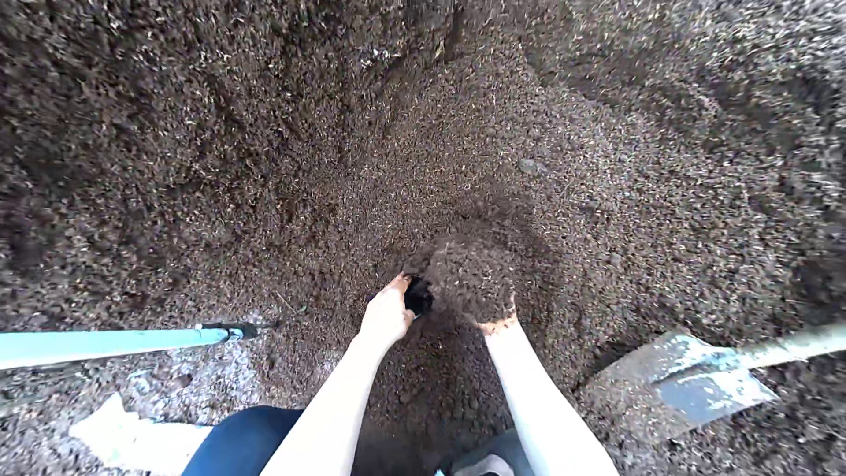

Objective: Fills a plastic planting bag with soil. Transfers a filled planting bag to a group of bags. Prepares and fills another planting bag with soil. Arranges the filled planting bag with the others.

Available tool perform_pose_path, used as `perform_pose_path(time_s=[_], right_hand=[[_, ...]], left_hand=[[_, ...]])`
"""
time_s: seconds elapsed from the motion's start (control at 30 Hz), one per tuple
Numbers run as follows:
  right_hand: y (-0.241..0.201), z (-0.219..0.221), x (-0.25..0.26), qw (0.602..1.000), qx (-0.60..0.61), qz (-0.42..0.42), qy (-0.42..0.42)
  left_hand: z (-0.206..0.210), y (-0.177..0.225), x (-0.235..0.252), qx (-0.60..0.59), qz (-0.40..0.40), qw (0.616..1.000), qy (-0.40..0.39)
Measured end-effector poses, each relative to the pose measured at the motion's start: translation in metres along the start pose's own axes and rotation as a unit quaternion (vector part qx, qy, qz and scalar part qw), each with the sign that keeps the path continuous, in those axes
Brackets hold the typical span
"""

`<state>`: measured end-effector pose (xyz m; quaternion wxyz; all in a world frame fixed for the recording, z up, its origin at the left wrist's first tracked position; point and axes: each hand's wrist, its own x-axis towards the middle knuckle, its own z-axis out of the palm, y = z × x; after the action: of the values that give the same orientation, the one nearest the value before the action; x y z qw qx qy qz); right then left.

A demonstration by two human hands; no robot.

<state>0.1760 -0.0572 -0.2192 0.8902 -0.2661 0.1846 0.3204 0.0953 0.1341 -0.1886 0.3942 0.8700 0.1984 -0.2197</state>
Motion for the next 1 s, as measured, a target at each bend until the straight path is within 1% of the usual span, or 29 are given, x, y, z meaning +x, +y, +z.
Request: perform_pose_path(time_s=[0.03, 0.07, 0.13, 0.17, 0.2, 0.27, 0.3, 0.37, 0.4, 0.43, 0.47, 0.5, 0.53, 0.57, 0.6, 0.63, 0.67, 0.7, 0.73, 0.77, 0.83, 0.87, 0.9, 0.93, 1.0], right_hand=[[0.005, -0.004, -0.006, 0.999, -0.007, 0.021, -0.034], [0.009, -0.004, -0.01, 0.998, -0.025, 0.035, -0.047], [0.013, 0.003, -0.012, 0.989, -0.123, 0.05, -0.065], [0.015, 0.011, -0.012, 0.98, -0.188, 0.041, -0.054], [0.019, 0.022, -0.012, 0.963, -0.268, 0.014, -0.022], [0.025, 0.046, -0.012, 0.903, -0.427, -0.034, 0.037], [0.026, 0.056, -0.011, 0.866, -0.498, -0.028, 0.039], [0.019, 0.078, -0.014, 0.797, -0.604, 0.025, 0.018], [0.014, 0.086, -0.015, 0.774, -0.632, 0.042, 0.005], [0.009, 0.09, -0.015, 0.761, -0.648, 0.031, -0.002], [0.004, 0.089, -0.016, 0.759, -0.651, 0.004, 0.004], [-0.001, 0.081, -0.017, 0.769, -0.639, -0.023, 0.025], [-0.003, 0.064, -0.017, 0.786, -0.615, -0.03, 0.062], [-0.003, 0.038, -0.018, 0.802, -0.587, -0.004, 0.109], [0.003, 0.006, -0.021, 0.813, -0.558, 0.059, 0.154], [0.014, -0.029, -0.026, 0.826, -0.51, 0.155, 0.182], [0.029, -0.065, -0.032, 0.84, -0.438, 0.262, 0.182], [0.049, -0.099, -0.035, 0.854, -0.356, 0.337, 0.173], [0.067, -0.125, -0.035, 0.874, -0.272, 0.362, 0.176], [0.081, -0.139, -0.031, 0.898, -0.206, 0.331, 0.205], [0.091, -0.136, -0.012, 0.945, -0.094, 0.199, 0.243], [0.09, -0.129, 0.003, 0.962, -0.038, 0.125, 0.238], [0.085, -0.121, 0.018, 0.975, 0.009, 0.068, 0.209], [0.078, -0.113, 0.034, 0.982, 0.042, 0.026, 0.183], [0.071, -0.099, 0.067, 0.982, 0.093, -0.031, 0.16]], left_hand=[[0.001, 0.003, -0.001, -0.016, 0.006, 1.0, 0.001], [0.0, 0.007, -0.004, -0.032, 0.009, 0.999, 0.002], [-0.003, 0.011, -0.009, -0.044, -0.009, 0.999, -0.004], [-0.004, 0.011, -0.01, -0.037, -0.026, 0.999, -0.012], [-0.003, 0.009, -0.01, -0.035, -0.039, 0.998, -0.019], [-0.002, 0.006, -0.012, -0.054, -0.041, 0.998, -0.013], [-0.004, 0.005, -0.013, -0.067, -0.032, 0.997, -0.004], [-0.007, 0.003, -0.013, -0.077, -0.004, 0.997, 0.017], [-0.008, 0.001, -0.012, -0.077, 0.006, 0.997, 0.026], [-0.009, -0.002, -0.012, -0.074, 0.01, 0.997, 0.032], [-0.01, -0.004, -0.012, -0.069, 0.009, 0.997, 0.034], [-0.01, -0.007, -0.012, -0.065, 0.005, 0.997, 0.033], [-0.01, -0.01, -0.012, -0.064, 0.001, 0.997, 0.034], [-0.01, -0.014, -0.012, -0.065, 0.0, 0.997, 0.034], [-0.011, -0.016, -0.011, -0.064, 0.0, 0.997, 0.031], [-0.013, -0.018, -0.01, -0.063, -0.001, 0.998, 0.028], [-0.014, -0.02, -0.009, -0.062, -0.003, 0.998, 0.025], [-0.015, -0.021, -0.007, -0.06, -0.005, 0.998, 0.023], [-0.017, -0.022, -0.006, -0.058, -0.005, 0.998, 0.019], [-0.018, -0.023, -0.006, -0.056, -0.005, 0.998, 0.015], [-0.022, -0.027, -0.005, -0.052, -0.006, 0.999, 0.008], [-0.024, -0.029, -0.005, -0.046, -0.007, 0.999, 0.002], [-0.024, -0.03, -0.006, -0.042, -0.007, 0.999, -0.005], [-0.024, -0.033, -0.007, -0.039, -0.005, 0.999, -0.013], [-0.024, -0.037, -0.009, -0.038, 0.006, 0.999, -0.028]])
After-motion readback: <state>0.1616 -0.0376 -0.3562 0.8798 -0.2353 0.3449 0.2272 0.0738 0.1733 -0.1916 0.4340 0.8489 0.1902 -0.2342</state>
